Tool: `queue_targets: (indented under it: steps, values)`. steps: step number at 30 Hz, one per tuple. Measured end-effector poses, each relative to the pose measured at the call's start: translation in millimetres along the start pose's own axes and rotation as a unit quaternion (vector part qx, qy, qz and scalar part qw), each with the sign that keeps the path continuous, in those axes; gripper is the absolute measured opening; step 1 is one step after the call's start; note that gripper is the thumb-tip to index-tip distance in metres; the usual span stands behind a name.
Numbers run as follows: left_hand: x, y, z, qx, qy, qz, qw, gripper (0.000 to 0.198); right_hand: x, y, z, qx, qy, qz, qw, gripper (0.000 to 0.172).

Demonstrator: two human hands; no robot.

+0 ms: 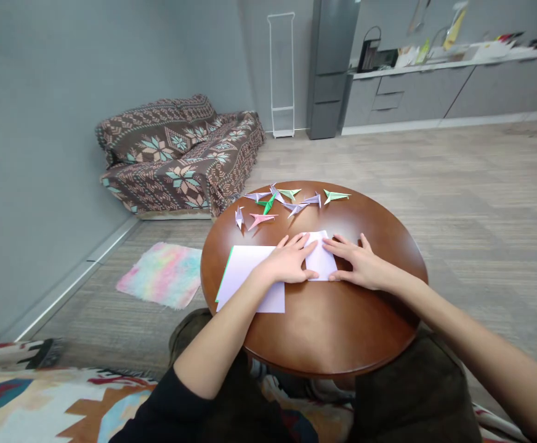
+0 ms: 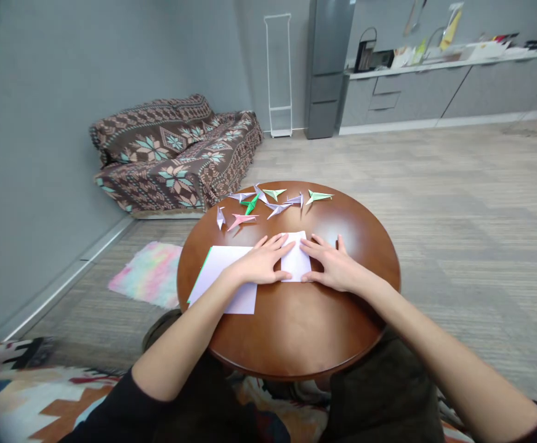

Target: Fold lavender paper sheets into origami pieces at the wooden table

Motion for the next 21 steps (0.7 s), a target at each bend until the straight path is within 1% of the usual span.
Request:
queue_targets:
  steps: [3,5,7,9,13,15,18,21]
  values:
    - [0.1,-0.6,-0.2,0.002,0.002,-0.001,1.000,0.094,0.7,-1.4,-4.5,0.004,-0.005,0.003,1.000,0.089]
    - [0.4,-1.0,-0.5,-0.002,0.005,0.002,1.000,0.093,1.5,-2.7,-7.7,-0.003,0.000,0.004,1.000,0.086]
    - [0.0,-0.8,-0.7,-0.014,0.004,0.007,1.000,0.093,4.2,-3.8,-11.7,-0.017,0.014,0.000,1.000,0.079]
    - [-1.2,-0.4,-1.0,-0.028,0.000,0.009,1.000,0.093,9.0,-3.5,-16.4,-0.039,0.031,-0.014,0.999,0.068]
    - [-2.0,2.3,-1.3,-0.061,0.009,0.010,0.998,0.081,19.8,0.2,-24.8,-0.086,0.039,-0.050,0.994,0.047]
    - [-2.0,3.4,-1.0,-0.073,0.016,0.014,0.997,0.078,25.5,1.6,-27.2,-0.101,0.038,-0.065,0.992,0.039]
    - [-1.9,2.3,0.3,-0.076,0.018,0.013,0.997,0.080,33.6,3.3,-28.0,-0.127,0.026,-0.089,0.987,0.036]
    - [-0.9,1.3,1.1,-0.075,0.023,0.010,0.997,0.080,40.1,4.0,-24.2,-0.143,-0.010,-0.123,0.982,0.038]
Point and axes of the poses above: each hand's wrist, its own z-axis towards the middle knuckle, its own y-axis out of the back of the hand, x = y × z, the point moved 8 cm from there along z, towards the middle knuckle, and after that the axes turned 10 degrees about -y, right-handed, at the moved point
